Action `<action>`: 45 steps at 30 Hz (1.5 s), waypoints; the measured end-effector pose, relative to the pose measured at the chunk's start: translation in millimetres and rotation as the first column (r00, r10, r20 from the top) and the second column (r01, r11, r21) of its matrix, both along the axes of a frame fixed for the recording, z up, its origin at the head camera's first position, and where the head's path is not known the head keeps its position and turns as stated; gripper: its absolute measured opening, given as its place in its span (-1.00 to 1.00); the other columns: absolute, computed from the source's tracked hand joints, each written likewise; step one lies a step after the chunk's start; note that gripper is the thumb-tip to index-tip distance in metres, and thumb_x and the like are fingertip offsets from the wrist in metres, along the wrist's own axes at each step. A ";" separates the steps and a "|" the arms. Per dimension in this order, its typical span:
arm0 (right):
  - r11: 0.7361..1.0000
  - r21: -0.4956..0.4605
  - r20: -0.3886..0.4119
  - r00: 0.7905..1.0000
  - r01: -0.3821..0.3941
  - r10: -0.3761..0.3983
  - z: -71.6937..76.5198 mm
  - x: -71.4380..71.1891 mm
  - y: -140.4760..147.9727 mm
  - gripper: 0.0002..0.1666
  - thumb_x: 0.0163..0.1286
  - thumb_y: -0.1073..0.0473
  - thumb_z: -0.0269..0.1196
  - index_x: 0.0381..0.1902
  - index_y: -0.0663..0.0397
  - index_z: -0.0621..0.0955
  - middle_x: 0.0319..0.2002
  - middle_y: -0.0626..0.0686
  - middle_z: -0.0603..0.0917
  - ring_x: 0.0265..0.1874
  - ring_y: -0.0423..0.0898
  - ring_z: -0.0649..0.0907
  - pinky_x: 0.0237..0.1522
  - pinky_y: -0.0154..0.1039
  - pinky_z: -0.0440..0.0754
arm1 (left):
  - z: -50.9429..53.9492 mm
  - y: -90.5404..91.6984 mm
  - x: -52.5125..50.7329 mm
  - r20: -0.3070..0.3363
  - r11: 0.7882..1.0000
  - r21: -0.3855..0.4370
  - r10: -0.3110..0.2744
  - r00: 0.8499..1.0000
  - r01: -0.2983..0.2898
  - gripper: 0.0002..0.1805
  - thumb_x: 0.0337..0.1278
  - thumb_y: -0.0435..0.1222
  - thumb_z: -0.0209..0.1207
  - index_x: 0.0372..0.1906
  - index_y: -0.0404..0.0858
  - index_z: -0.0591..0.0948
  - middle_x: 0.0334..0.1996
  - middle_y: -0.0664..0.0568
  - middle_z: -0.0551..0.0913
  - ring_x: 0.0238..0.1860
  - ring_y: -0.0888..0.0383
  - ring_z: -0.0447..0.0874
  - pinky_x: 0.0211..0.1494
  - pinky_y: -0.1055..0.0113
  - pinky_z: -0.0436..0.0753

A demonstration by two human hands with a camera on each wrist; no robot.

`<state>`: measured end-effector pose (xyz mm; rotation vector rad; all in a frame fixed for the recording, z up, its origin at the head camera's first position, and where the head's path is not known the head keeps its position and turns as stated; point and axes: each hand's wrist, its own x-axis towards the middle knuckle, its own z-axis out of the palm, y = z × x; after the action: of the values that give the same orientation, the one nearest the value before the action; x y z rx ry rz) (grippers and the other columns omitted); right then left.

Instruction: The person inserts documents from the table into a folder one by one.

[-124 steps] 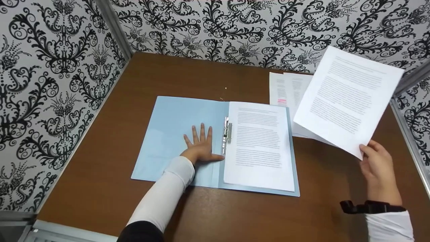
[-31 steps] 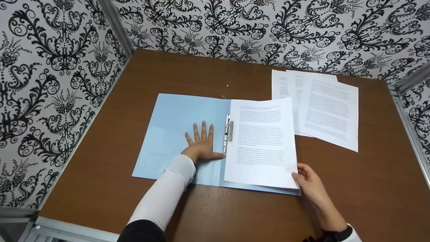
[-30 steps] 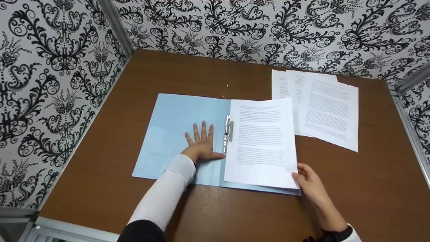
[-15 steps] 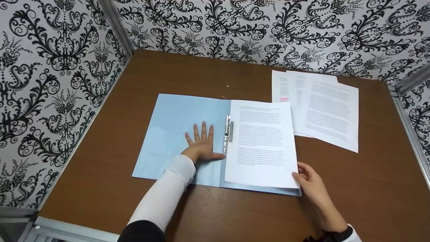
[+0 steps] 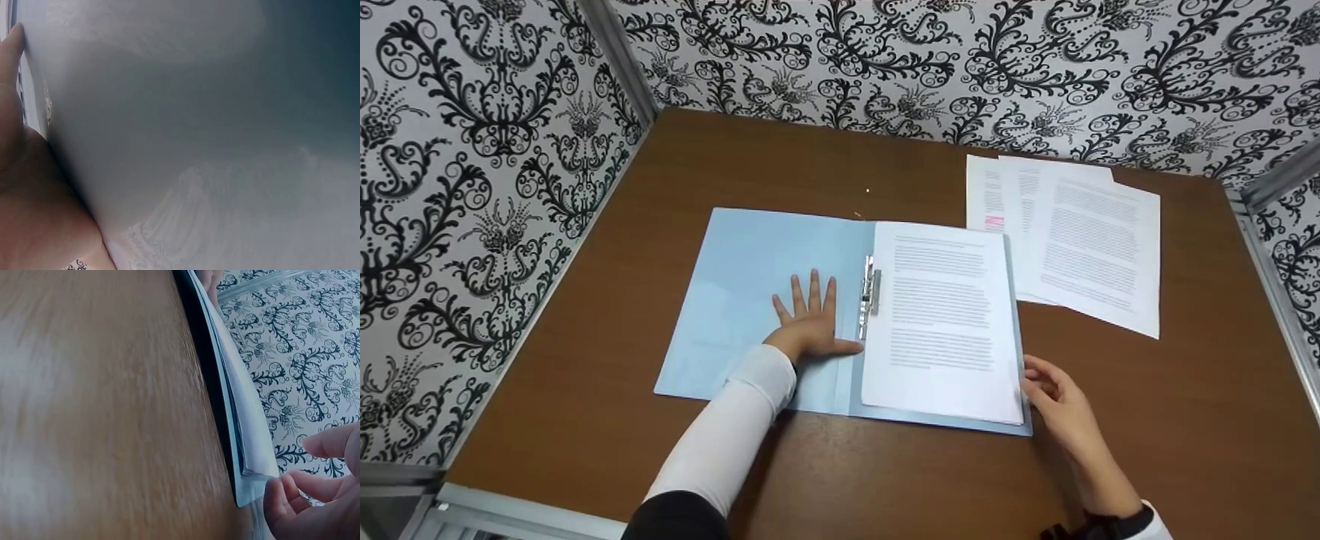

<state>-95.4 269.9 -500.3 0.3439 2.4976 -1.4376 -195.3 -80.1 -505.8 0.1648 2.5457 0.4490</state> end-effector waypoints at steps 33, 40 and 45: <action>0.940 0.325 0.089 0.985 0.109 -0.145 36.2 -122.6 125.0 0.04 0.44 -0.10 0.00 0.46 0.47 -0.24 0.42 0.58 -0.30 0.43 0.49 -0.14 0.43 0.27 -0.06 | -3.3 2.9 -2.0 0.023 0.999 -0.028 0.024 0.999 -0.024 0.37 -0.11 0.36 0.23 0.53 -0.08 -0.41 0.49 -0.09 -0.68 0.42 -0.20 -0.87 0.34 -0.32 -0.61; 0.902 0.431 0.210 0.967 0.038 -0.142 22.6 -126.4 142.4 0.02 0.41 -0.14 0.03 0.38 0.61 -0.06 0.29 0.69 -0.07 0.26 0.56 0.07 0.25 0.33 0.16 | -1.5 3.6 -1.8 0.009 1.000 -0.010 0.012 1.000 -0.012 0.36 -0.10 0.36 0.22 0.54 -0.11 -0.39 0.50 -0.12 -0.65 0.44 -0.23 -0.84 0.34 -0.34 -0.58; 0.891 0.453 0.238 0.962 0.010 -0.132 17.9 -129.4 142.0 0.08 0.37 -0.21 0.05 0.32 0.71 0.00 0.25 0.71 -0.01 0.24 0.55 0.06 0.21 0.31 0.20 | 1.8 1.4 -0.3 -0.003 1.000 -0.024 0.006 1.000 -0.006 0.36 -0.10 0.37 0.21 0.54 -0.12 -0.38 0.50 -0.14 -0.62 0.45 -0.26 -0.79 0.35 -0.36 -0.53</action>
<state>-224.9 411.9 -482.5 0.6701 2.5844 -0.7502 -195.6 -78.7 -504.0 0.1491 2.5544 0.4206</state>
